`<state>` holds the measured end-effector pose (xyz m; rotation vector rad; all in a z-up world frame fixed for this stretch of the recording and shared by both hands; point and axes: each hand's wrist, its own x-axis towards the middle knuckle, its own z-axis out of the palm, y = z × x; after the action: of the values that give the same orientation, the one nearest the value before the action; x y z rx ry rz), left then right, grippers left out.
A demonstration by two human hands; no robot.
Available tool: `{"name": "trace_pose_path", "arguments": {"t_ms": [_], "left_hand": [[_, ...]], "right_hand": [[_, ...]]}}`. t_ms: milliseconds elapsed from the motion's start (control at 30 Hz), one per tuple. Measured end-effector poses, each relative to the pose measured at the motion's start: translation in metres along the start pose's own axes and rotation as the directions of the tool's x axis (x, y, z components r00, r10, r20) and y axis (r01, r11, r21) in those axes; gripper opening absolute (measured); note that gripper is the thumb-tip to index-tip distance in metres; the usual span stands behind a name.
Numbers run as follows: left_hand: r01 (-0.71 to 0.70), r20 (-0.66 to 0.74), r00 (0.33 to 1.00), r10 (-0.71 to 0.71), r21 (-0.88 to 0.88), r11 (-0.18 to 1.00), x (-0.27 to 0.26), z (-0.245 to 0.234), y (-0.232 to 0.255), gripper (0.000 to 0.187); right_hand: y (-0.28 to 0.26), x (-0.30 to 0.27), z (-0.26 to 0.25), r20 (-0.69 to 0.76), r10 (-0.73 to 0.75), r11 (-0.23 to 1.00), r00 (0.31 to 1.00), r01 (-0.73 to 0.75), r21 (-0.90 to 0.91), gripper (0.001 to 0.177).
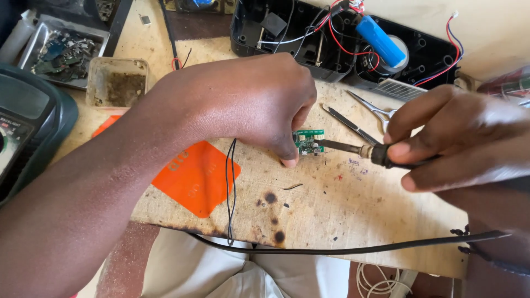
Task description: The person uses a soldering iron to apply solder to a small green circuit board. They then use tweezers to place a small component onto the board and solder it in place. The person continues to solder various points on the board and uses a thin wire to make connections.
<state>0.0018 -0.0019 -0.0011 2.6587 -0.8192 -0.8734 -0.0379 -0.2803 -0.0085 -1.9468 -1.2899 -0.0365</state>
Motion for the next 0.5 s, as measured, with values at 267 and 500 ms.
{"name": "trace_pose_path", "arguments": {"t_ms": [267,500], "left_hand": [[-0.091,-0.016,0.996,0.091,-0.012,0.996,-0.002,-0.001,0.003,0.067],[-0.067,-0.05,0.997,0.055,-0.27,0.96,-0.01,-0.001,-0.004,0.037]], "right_hand": [[0.036,-0.044,0.008,-0.422,0.242,0.961,0.874,-0.158,0.225,0.024],[0.037,-0.017,0.031,-0.643,0.442,0.896,0.625,-0.279,0.344,0.019]]}}
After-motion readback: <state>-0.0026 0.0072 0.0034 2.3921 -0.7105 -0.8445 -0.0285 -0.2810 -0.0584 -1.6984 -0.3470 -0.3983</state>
